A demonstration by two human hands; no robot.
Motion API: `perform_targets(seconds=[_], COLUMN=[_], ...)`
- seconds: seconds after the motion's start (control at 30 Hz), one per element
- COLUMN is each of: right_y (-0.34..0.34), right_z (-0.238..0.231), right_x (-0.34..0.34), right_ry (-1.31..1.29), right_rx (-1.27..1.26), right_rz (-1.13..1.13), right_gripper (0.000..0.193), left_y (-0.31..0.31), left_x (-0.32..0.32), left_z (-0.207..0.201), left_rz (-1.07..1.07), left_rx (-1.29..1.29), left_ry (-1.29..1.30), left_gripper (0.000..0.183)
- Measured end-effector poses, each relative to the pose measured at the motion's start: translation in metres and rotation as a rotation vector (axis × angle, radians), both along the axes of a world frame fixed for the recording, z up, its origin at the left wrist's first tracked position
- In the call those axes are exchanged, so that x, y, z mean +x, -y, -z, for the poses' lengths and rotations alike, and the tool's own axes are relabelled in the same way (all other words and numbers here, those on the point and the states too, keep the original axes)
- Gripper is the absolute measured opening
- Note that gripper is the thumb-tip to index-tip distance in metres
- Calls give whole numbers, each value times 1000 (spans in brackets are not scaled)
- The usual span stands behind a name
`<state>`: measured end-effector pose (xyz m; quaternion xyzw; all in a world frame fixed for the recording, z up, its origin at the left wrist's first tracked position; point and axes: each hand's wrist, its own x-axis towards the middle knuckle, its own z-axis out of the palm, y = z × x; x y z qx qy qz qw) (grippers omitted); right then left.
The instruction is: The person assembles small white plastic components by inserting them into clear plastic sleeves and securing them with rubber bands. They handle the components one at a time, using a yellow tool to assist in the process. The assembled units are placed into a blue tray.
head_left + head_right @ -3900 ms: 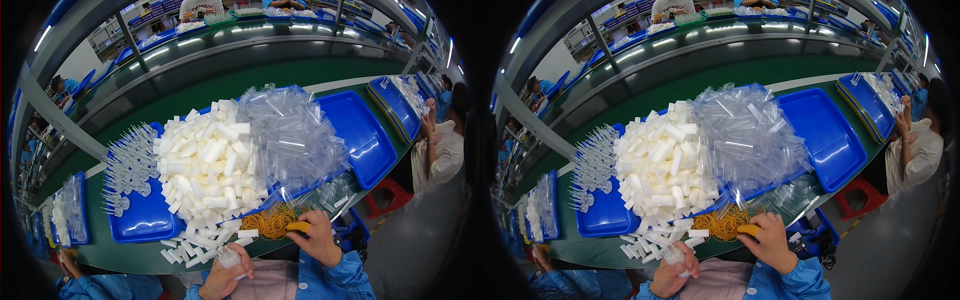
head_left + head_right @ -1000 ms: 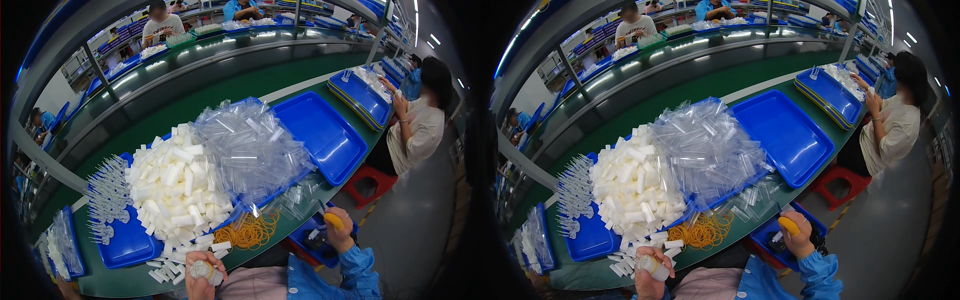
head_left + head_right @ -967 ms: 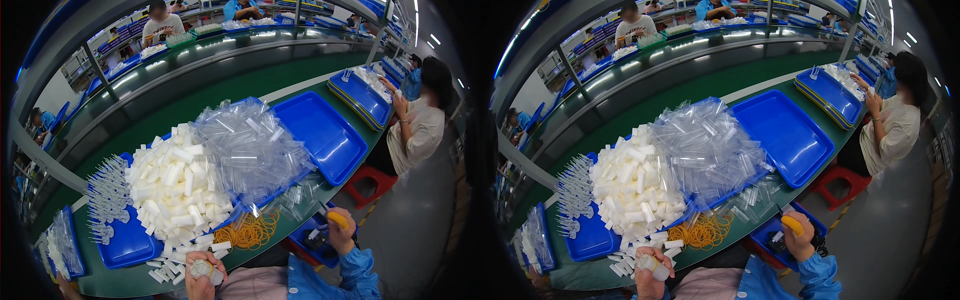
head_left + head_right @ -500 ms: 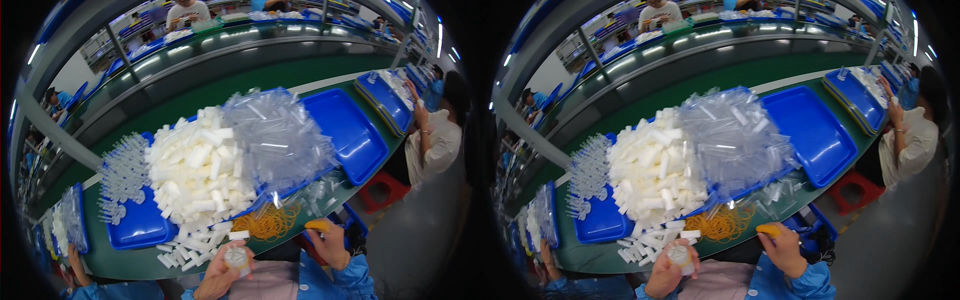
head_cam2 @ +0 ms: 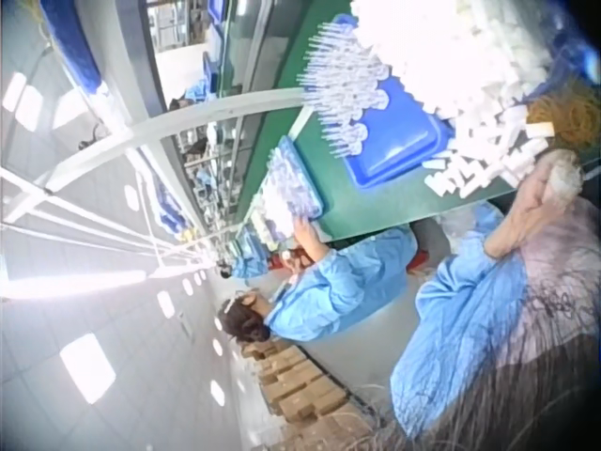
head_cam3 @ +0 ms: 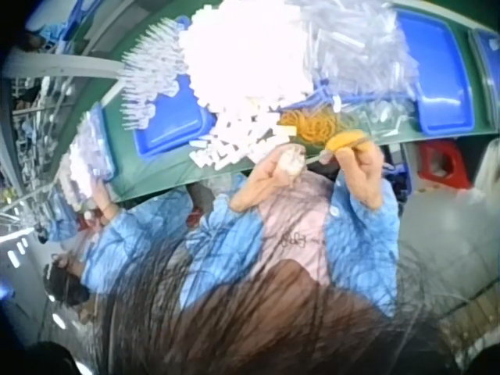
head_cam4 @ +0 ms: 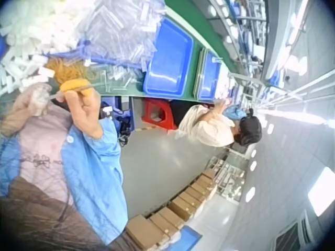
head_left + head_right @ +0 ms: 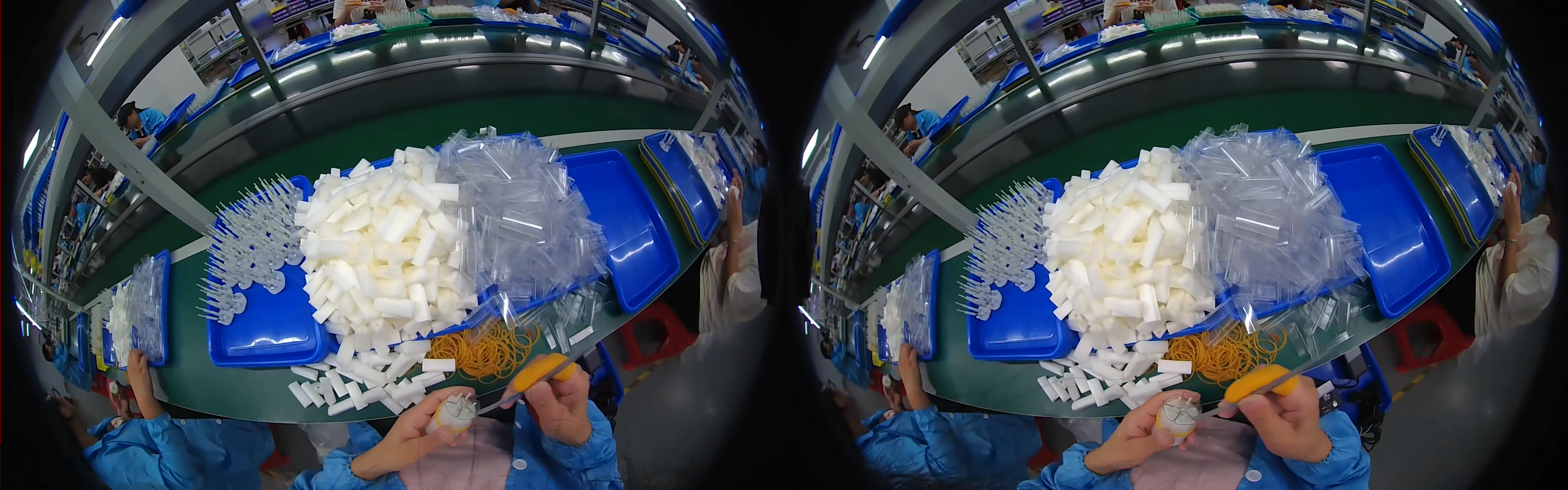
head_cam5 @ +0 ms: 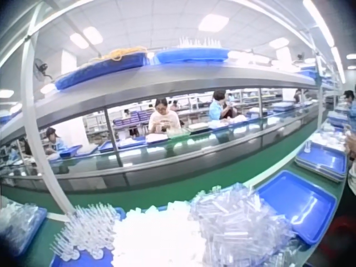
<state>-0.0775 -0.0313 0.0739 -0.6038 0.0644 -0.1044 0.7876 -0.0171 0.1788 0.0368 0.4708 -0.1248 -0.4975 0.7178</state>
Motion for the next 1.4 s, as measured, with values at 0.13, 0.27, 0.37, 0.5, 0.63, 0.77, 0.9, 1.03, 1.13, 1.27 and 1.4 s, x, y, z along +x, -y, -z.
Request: perform_targets(seconds=[0.13, 0.27, 0.37, 0.5, 0.63, 0.77, 0.9, 1.03, 1.13, 1.27, 1.4], right_y=[-2, -12, -11, -3, -3, -1, 1, 5, 4, 3, 2], right_z=[5, 6, 8, 11, 9, 13, 13, 12, 10, 10, 14], right_x=[8, 10, 11, 9, 10, 12, 14, 19, 22, 23, 23], right_ry=[-18, -54, -74, -39, -10, -14, -79, -97, -123, -182, 72], right_rx=[-70, 19, -62, -473, -329, -34, -47, -48, -16, -20, -574], right_rz=[-115, -77, -121, -200, -121, -62, -100, -147, -187, -234, -172], right_gripper=[17, 17, 17, 16, 16, 16, 15, 16, 16, 15, 12], left_y=[1, 0, 1, -2, -1, -4, -2, -2, -1, -1, 0], left_x=[0, 1, 1, 1, 2, 4, 4, 6, 7, 7, 7], left_z=[-1, -5, -2, 2, 2, 3, 6, 8, 4, 4, 18], left_rz=[-22, -35, -76, -70, -80, -37, -23, -1, 16, 31, 3], left_rx=[23, 89, 94, 190, 140, 53, -4, -56, -31, -32, -144], left_ry=[120, 191, 308, 473, 288, -27, -81, -111, -107, -169, -335], left_gripper=[64, 65, 65, 58, 56, 54, 54, 54, 61, 70, 66])
